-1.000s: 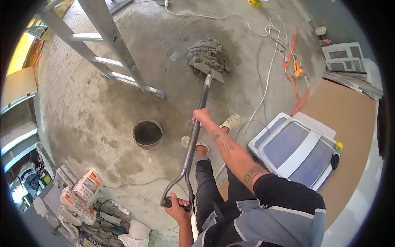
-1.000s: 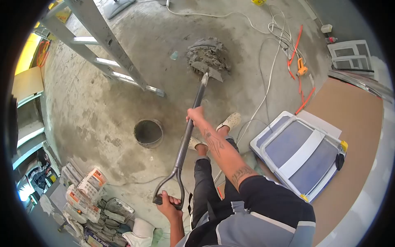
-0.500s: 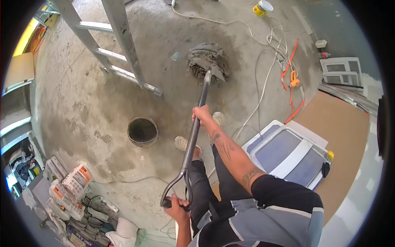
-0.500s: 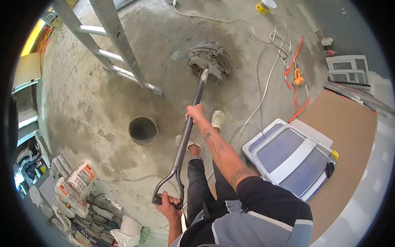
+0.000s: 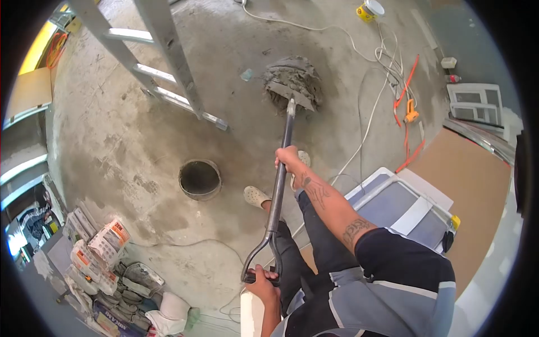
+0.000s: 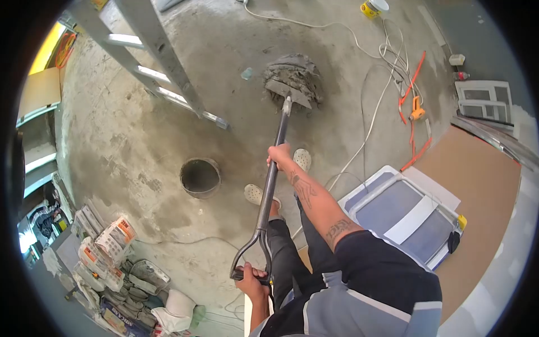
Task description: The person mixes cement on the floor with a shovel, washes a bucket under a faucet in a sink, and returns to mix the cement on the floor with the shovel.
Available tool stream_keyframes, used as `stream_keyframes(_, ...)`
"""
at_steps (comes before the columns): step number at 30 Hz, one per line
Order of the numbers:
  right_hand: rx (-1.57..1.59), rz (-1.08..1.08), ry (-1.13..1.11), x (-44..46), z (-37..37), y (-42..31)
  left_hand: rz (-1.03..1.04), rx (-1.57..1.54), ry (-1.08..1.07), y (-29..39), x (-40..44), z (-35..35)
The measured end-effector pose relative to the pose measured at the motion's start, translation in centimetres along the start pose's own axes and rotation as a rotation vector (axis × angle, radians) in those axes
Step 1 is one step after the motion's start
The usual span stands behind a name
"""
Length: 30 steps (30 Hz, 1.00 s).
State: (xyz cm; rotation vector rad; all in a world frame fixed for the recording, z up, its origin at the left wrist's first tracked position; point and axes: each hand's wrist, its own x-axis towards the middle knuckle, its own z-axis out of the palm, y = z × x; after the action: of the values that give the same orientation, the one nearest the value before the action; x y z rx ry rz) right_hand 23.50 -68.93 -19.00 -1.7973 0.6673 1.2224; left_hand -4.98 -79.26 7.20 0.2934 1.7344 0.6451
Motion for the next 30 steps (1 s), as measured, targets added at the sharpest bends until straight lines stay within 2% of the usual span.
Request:
stream_keyframes(3, -0.02, -0.024, -0.003, 3.2, 1.3, -2.0, 0.063, 0.049, 0.021, -1.4, 3.4, 2.6)
stream_keyframes(5, -0.003, -0.035, 0.045, 4.1, 2.9, -2.3, 0.086, 0.043, 0.006, 0.2, 5.9, 3.7)
stream_keyframes(7, -0.016, -0.051, 0.065, 3.7, 3.1, -2.6, 0.099, 0.057, 0.013, 1.9, 4.0, 3.8)
stream_keyframes(9, -0.01, -0.095, 0.092, 2.1, 2.4, -3.0, 0.07, -0.013, -0.07, 3.6, 1.4, 5.1)
stream_keyframes(11, -0.003, -0.099, -0.039, -0.8, 0.3, -3.1, 0.072, 0.065, -0.028, 3.1, -0.5, 2.5)
stream_keyframes(14, 0.07, -0.01, -0.005, -4.0, -0.3, 0.1, 0.064, 0.085, 0.062, 2.1, -1.5, -0.8)
stream_keyframes(19, 0.079, 0.041, 0.018, 2.5, 2.3, -0.6, 0.135, 0.123, 0.059, 1.4, 4.3, 2.0)
stream_keyframes(21, -0.015, -0.071, 0.021, 1.7, 3.2, 0.1, 0.093, 0.069, 0.012, 3.2, 4.6, 1.8)
stream_keyframes(24, 0.031, -0.087, 0.044, -1.8, 2.6, -1.5, 0.094, 0.05, -0.031, 6.0, 1.5, 1.6)
stream_keyframes(28, 0.169, -0.044, -0.086, -3.7, 2.1, 3.0, 0.17, 0.174, 0.063, 6.0, 1.5, -3.4)
stream_keyframes(30, 0.138, -0.029, -0.048, -1.8, 2.7, 3.2, 0.167, 0.206, 0.097, 3.9, 4.2, -4.3)
